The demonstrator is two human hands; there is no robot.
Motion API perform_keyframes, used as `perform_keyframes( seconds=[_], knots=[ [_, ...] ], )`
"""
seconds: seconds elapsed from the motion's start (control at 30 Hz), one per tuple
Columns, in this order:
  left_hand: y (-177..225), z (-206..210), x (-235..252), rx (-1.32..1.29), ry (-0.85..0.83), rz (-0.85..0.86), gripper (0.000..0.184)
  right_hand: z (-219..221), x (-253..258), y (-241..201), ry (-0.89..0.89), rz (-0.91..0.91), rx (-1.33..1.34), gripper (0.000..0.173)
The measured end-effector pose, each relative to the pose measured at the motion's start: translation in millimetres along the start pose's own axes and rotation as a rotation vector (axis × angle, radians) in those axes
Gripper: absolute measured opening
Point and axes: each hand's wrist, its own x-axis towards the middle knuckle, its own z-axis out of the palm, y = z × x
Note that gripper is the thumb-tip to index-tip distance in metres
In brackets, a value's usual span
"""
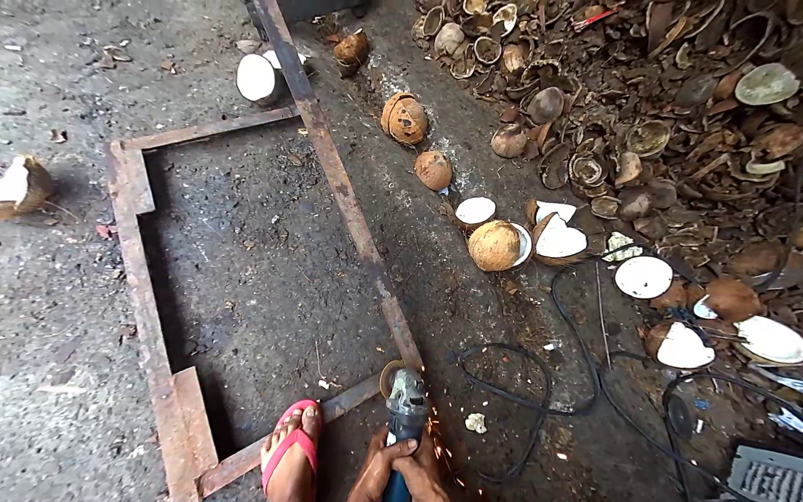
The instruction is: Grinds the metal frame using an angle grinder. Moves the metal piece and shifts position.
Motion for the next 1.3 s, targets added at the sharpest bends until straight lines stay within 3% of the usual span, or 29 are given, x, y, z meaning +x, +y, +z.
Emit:
perform_keyframes(
  seconds=[0.2, 0.57, 0.77, 0.97, 1.13, 1.3],
  knots=[
    [-10, 0, 1, -0.015, -0.018, -0.009, 0.052, -5, -3, 5, -0.004, -0.011, 0.006, 0.079],
    [-16, 2, -3, -0.012, -0.035, -0.011, 0.046, -6, -12, 4, 0.016, 0.040, -0.014, 0.068],
    [-31, 6, -15, -0.005, -0.007, -0.024, 0.058, -14, -24, 15, 0.036, -0.011, 0.009, 0.080],
    [-9, 30, -20, 0.278, -0.107, 0.119, 0.056, -31, -30, 19, 0.129, -0.166, 0.170, 0.076],
    [22, 71, -20, 0.510, -0.121, 0.215, 0.069, -56, -26, -7, 0.172, -0.279, 0.260, 0.078],
    [25, 86, -20, 0.501, -0.133, 0.207, 0.078, -73, -22, -12, 0.163, -0.315, 0.268, 0.060]
  ],
)
